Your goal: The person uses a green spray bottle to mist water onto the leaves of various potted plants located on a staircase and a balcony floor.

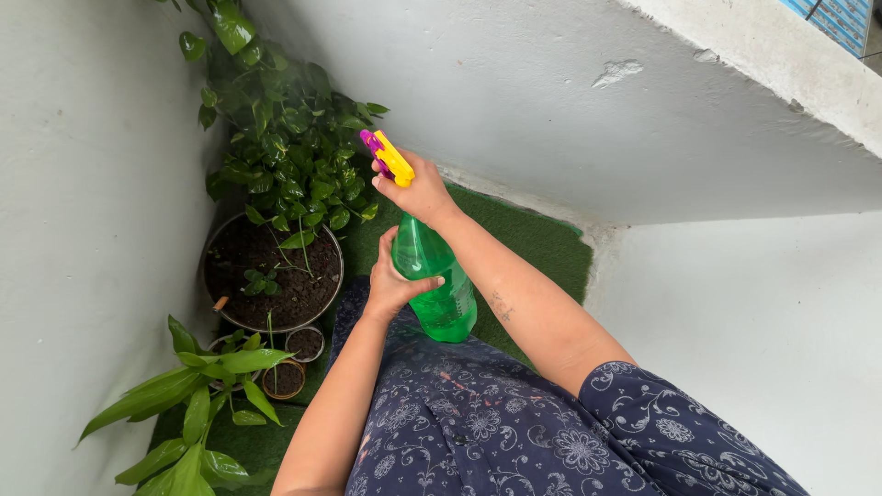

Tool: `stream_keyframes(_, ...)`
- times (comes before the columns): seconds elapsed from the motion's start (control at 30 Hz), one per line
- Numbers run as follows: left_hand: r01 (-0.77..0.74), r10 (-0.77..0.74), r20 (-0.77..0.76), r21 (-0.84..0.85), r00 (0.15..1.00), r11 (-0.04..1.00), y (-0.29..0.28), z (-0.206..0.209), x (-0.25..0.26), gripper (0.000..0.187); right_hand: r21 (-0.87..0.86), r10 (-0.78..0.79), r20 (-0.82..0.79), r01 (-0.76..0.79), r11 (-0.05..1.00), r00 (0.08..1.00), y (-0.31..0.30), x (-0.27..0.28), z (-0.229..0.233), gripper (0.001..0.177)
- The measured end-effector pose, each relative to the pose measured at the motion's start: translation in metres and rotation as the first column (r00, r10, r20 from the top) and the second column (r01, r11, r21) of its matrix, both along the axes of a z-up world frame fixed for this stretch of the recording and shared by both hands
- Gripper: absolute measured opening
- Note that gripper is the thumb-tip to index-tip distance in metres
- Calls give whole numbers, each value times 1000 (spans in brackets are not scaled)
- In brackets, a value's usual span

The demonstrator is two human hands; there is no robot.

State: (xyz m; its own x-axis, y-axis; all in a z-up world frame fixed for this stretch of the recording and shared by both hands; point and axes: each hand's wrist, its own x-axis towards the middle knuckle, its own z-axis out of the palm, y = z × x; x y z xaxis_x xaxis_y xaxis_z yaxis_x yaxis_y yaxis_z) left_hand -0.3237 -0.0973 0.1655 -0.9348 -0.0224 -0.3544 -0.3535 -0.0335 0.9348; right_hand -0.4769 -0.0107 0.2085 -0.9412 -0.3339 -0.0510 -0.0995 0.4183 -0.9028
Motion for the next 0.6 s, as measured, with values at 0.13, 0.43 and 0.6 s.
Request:
stream_keyframes(0.13,-3,3,16,-43,1000,999,13,-11,12,111,-104,25,21,-23,994,999,13,10,-14,28)
stream_keyframes(0.43,-19,17,88,12,996,1000,54,-36,51,114,236,-46,83,25,971,995,51,44,-50,20)
stream_keyframes(0.6,-33,26,137,48,990,998,81,-47,74,115,9,-11,157,10,1000,988,74,66,-63,31)
